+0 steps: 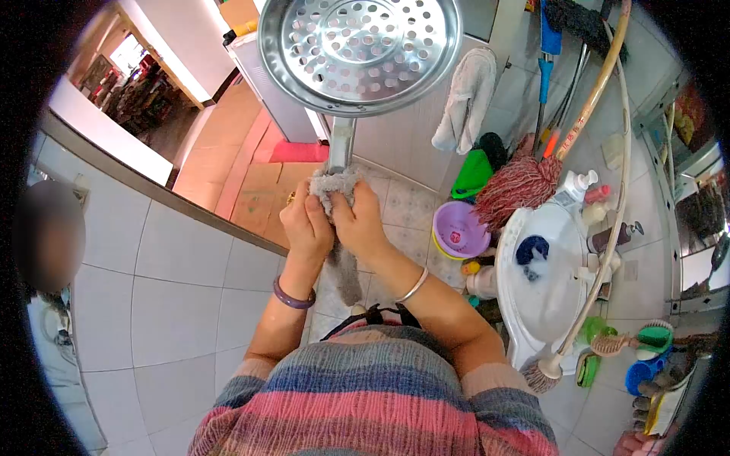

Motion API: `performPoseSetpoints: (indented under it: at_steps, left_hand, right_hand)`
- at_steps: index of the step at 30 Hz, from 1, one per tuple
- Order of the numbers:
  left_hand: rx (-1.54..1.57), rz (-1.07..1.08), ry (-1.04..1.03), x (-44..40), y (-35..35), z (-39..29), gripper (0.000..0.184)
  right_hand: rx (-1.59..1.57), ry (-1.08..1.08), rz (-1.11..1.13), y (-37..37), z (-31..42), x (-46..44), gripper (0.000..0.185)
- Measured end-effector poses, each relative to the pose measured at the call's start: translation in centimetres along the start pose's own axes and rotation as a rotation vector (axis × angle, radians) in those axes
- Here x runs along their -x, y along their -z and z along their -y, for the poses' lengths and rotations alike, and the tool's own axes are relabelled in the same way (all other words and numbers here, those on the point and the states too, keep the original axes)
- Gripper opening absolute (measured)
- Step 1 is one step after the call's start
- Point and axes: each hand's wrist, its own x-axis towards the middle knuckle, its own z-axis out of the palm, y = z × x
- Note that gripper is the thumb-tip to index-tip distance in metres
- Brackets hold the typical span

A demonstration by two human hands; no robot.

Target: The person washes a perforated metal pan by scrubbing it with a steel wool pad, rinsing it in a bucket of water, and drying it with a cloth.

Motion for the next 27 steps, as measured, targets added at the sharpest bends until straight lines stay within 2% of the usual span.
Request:
performPoseSetpoints:
  at_steps: [6, 7, 10, 11, 14, 15, 18, 19, 22, 23, 27]
  left_hand:
    - [-0.162, 0.146, -0.361, -1.4, 2.1, 1.0, 0.017]
    - [-0.037, 0.122, -0.396, -1.7, 2.1, 1.4, 0.021]
    - [0.328, 0.061, -0.162, -1.6, 1.5, 2.4, 0.018]
    - [0.624, 0.137, 0.254, -0.6, 1.8, 2.3, 0.015]
    - [0.624, 0.313, 0.593, 1.1, 1.0, 3.2, 0.026]
    - [0.818, 0.442, 0.587, 3.2, 0.1, 4.4, 0.044]
    - [0.996, 0.365, 0.712, 5.0, -0.1, 2.3, 0.052]
    - [1.13, 0.333, 0.783, 5.4, 0.0, 2.1, 0.049]
    - [1.539, 0.234, 0.954, 5.3, -0.4, 2.1, 0.041]
    - [1.674, 0.201, 1.015, 4.9, -0.7, 2.0, 0.039]
    - [1.117, -0.072, 1.117, 1.2, -1.5, -4.0, 0.045]
  right_hand:
    - [0.001, -0.055, 0.027, 0.9, -0.2, -0.4, 0.019]
    - [-0.002, -0.064, 0.029, 0.9, -0.2, -0.6, 0.019]
    - [0.064, -0.137, -0.074, 0.9, -0.1, -1.0, 0.025]
    - [0.04, -0.24, -0.101, 1.6, -3.4, -1.5, 0.031]
    - [-0.272, -0.323, -0.088, 1.7, 2.0, -3.1, 0.034]
    - [-0.353, -0.349, -0.115, 1.8, 1.6, -3.5, 0.03]
    - [-0.315, -0.31, -0.072, 1.6, 1.6, -3.9, 0.026]
    - [-0.271, -0.331, 0.025, 2.1, -0.1, -4.1, 0.027]
    - [-0.143, -0.106, 0.11, 2.2, -2.5, -3.5, 0.033]
    - [-0.094, -0.129, 0.108, 2.0, -2.3, -3.2, 0.042]
    - [0.064, 0.046, 0.058, 1.1, -4.1, -2.2, 0.048]
